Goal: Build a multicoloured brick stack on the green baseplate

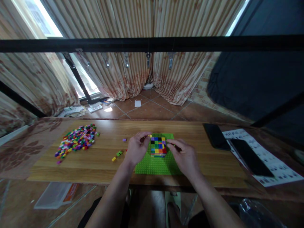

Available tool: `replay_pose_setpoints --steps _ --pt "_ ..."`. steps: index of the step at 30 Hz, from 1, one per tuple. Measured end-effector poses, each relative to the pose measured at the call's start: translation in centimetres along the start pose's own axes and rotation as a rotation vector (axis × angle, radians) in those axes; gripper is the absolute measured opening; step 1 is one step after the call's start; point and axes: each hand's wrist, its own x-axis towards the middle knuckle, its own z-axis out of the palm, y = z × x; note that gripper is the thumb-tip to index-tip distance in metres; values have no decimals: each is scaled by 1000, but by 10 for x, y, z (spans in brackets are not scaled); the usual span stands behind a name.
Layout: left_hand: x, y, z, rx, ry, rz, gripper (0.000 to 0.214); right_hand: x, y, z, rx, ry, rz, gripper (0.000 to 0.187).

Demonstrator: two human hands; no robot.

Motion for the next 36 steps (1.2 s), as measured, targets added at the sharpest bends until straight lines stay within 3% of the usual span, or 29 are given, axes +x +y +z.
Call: replay_pose_setpoints --steps 4,11,19,24,32,36 --pt "-2 8 5 -146 -123 8 26 2 -2 -10 99 141 60 19" --pt "-8 26 15 -197 -257 21 34 0 -12 -6 119 -101 -70 27" --pt "-9 30 18 -245 -277 -19 38 -1 -17 -8 132 -137 -72 17" --pt "-7 27 19 -420 -336 -64 42 -3 -17 -9 260 -114 11 11" --pt "-7 30 18 -594 -411 -139 45 -3 -18 -9 395 -157 99 15" --pt "-3 25 18 -542 -310 -141 40 0 -6 -14 345 -133 118 14"
